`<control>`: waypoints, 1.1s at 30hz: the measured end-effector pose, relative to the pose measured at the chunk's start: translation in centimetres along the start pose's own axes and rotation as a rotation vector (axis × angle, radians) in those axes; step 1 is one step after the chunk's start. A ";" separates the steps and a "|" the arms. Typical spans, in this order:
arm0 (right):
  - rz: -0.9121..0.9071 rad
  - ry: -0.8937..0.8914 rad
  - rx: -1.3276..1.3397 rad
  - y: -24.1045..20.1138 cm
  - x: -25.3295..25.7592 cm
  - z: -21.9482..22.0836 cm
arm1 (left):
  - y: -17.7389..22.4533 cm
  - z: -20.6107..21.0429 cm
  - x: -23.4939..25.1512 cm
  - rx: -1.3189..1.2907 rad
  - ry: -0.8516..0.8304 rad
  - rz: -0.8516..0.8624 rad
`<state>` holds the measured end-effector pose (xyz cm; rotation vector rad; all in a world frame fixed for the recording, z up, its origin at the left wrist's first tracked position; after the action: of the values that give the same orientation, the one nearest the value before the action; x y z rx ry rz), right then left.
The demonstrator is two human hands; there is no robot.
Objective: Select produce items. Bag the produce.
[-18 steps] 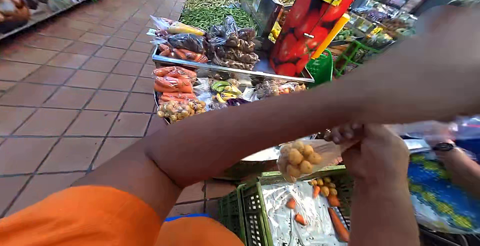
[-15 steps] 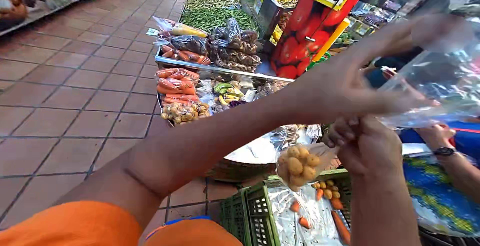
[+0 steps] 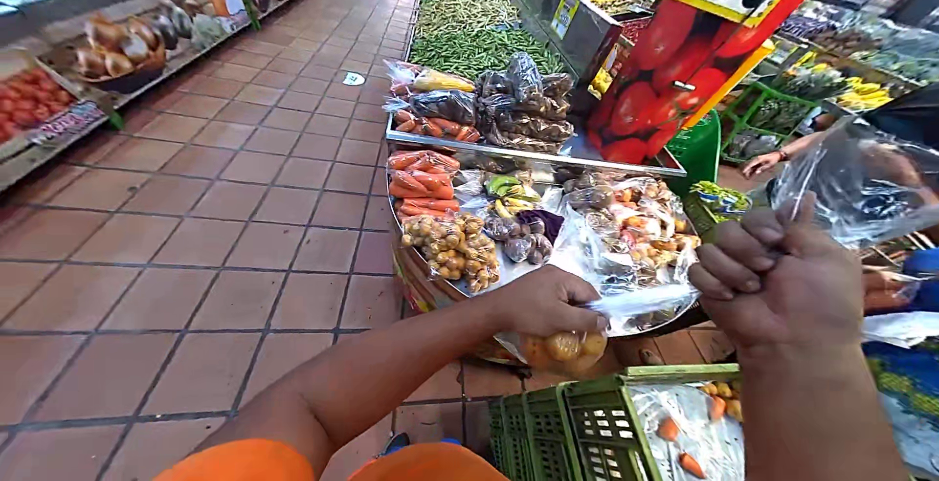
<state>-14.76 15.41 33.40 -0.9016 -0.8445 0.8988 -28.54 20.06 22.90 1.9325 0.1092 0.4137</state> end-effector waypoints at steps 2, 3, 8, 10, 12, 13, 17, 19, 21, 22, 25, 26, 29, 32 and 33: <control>0.028 -0.021 -0.037 1.8 -1.3 3.0 | -0.2 1.4 -1.5 0.179 -0.140 -0.067; 0.054 -0.044 -0.049 2.5 -2.1 4.6 | -0.6 2.4 -2.4 0.248 -0.200 -0.081; 0.132 -0.075 -0.005 4.7 -5.8 6.5 | -3.6 4.4 -6.4 0.161 -0.216 0.078; 0.188 -0.063 0.055 6.3 -7.0 6.9 | -3.6 5.3 -7.1 0.152 -0.294 0.068; 0.242 -0.071 0.089 7.5 -8.0 8.4 | -3.9 6.9 -7.6 0.101 -0.422 0.052; 0.243 -0.072 0.111 7.7 -8.2 8.9 | -4.0 7.6 -7.9 0.031 -0.451 0.078; 0.135 -0.030 0.148 4.9 -8.0 5.9 | -4.2 7.0 -9.3 -0.353 -0.392 0.162; 0.015 0.042 0.124 2.2 -8.4 1.9 | -4.7 4.7 -9.8 -0.422 -0.247 0.181; -0.158 0.151 -0.008 -0.3 -9.2 -2.9 | -5.0 2.5 -10.3 -0.402 -0.156 0.198; -0.237 0.211 -0.149 -0.9 -9.8 -5.3 | -5.2 1.8 -10.7 -0.369 -0.135 0.209; -0.122 -0.007 -0.985 4.1 -12.6 -8.0 | -5.8 0.9 -11.0 -0.243 -0.117 0.228; 0.068 -0.246 -1.226 8.1 -13.9 -6.6 | -6.1 0.7 -10.8 -0.219 -0.111 0.216; 0.247 -0.712 -1.491 15.8 -18.5 -5.2 | -6.5 0.6 -10.0 -0.235 -0.129 0.163; -0.150 -0.269 -1.432 11.8 -16.6 -10.9 | -5.6 2.3 -7.6 -0.442 -0.117 0.039; -0.238 -0.086 -1.354 11.5 -15.6 -13.3 | -5.0 3.4 -6.3 -0.530 -0.065 -0.052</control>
<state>-12.07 1.50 14.62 -1.8507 -1.6270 0.0320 -32.68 17.32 15.73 1.4153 0.0045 0.3066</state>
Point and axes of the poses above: each hand's wrist, its own x-axis towards the middle knuckle, its own z-axis out of the palm, y = z × x, the point moved 9 cm from there along x, towards the middle knuckle, and after that the axes turned 4 degrees about -z, right-handed, at the moved point
